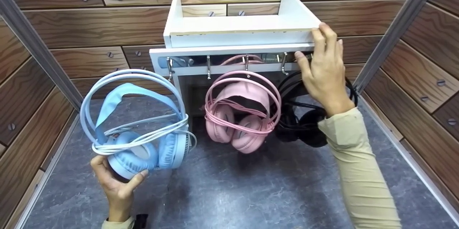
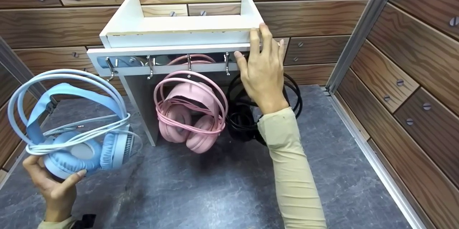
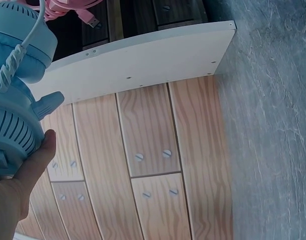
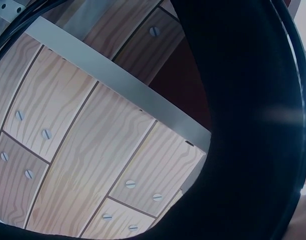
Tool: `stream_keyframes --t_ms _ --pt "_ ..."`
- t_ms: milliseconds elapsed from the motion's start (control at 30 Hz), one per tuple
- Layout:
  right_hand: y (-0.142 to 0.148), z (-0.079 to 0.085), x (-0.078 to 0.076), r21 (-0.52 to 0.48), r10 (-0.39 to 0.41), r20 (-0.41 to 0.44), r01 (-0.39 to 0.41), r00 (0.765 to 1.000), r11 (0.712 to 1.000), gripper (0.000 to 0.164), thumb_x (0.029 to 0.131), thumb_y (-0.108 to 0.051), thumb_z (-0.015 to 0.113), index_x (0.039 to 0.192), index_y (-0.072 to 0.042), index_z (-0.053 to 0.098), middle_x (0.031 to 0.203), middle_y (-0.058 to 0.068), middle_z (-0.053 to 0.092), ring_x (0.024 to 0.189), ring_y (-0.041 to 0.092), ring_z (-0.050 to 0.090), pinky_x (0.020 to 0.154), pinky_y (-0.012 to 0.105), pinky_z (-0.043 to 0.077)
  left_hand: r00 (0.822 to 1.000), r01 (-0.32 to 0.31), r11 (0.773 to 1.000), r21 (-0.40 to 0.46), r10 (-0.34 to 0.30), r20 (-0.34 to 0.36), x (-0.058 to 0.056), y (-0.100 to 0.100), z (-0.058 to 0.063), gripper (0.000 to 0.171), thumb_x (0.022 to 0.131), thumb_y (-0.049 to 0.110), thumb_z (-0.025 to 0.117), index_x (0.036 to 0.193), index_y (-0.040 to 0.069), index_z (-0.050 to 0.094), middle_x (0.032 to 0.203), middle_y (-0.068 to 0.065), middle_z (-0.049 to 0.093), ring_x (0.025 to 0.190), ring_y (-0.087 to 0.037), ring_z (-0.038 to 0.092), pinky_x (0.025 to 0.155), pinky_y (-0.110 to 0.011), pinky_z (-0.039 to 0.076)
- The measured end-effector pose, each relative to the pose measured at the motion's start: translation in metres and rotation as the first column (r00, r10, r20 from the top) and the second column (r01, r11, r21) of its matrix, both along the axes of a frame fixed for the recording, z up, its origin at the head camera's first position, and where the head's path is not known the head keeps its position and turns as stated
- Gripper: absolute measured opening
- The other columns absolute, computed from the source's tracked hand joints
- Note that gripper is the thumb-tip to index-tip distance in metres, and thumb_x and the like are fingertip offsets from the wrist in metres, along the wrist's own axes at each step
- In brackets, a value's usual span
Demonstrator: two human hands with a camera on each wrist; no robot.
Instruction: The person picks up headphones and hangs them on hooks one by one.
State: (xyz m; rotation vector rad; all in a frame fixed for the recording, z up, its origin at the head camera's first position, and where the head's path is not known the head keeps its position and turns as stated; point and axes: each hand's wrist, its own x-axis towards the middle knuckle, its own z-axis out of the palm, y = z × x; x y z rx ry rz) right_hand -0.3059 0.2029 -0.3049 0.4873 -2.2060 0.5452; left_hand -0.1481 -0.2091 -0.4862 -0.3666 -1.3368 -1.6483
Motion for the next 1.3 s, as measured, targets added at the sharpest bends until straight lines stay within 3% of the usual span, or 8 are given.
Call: stream_keyframes --t_ms 333,967,1300 --pt "0.0003 -0.0002 -0.0004 0.005 0.003 -0.009 -0.003 1.000 1.000 0.054 0.106 -0.035 0.049 0.140 0.005 0.037 0.151 0.030 0.031 0.139 0.054 0.033 0.119 0.058 0.009 1.000 -0.026 0.998 -0.065 0.026 -0.001 -0.0028 0.0009 0.0002 0.079 0.049 -0.021 0.066 0.123 -0.017 0.037 0.130 -0.016 0.055 0.114 -0.027 0.052 0.101 -0.030 0.040" --pt "0.0002 -0.0006 -0.0004 0.010 0.001 -0.021 -0.001 1.000 1.000 0.054 0.106 -0.034 0.049 0.140 0.006 0.037 0.150 0.030 0.032 0.139 0.053 0.034 0.120 0.056 0.010 1.000 0.005 0.999 -0.053 -0.004 0.020 -0.0013 0.0039 -0.0019 0.078 0.051 -0.024 0.065 0.123 -0.017 0.036 0.132 -0.015 0.054 0.114 -0.026 0.052 0.101 -0.030 0.040" --pt "0.0002 -0.0006 -0.0009 0.011 0.000 -0.032 0.000 1.000 1.000 0.054 0.105 -0.035 0.050 0.140 0.006 0.038 0.149 0.030 0.033 0.137 0.053 0.035 0.120 0.058 0.011 0.997 -0.037 0.997 -0.066 0.041 0.065 -0.0004 0.0052 -0.0009 0.079 0.050 -0.022 0.066 0.123 -0.017 0.037 0.128 -0.012 0.056 0.111 -0.023 0.054 0.098 -0.027 0.041"
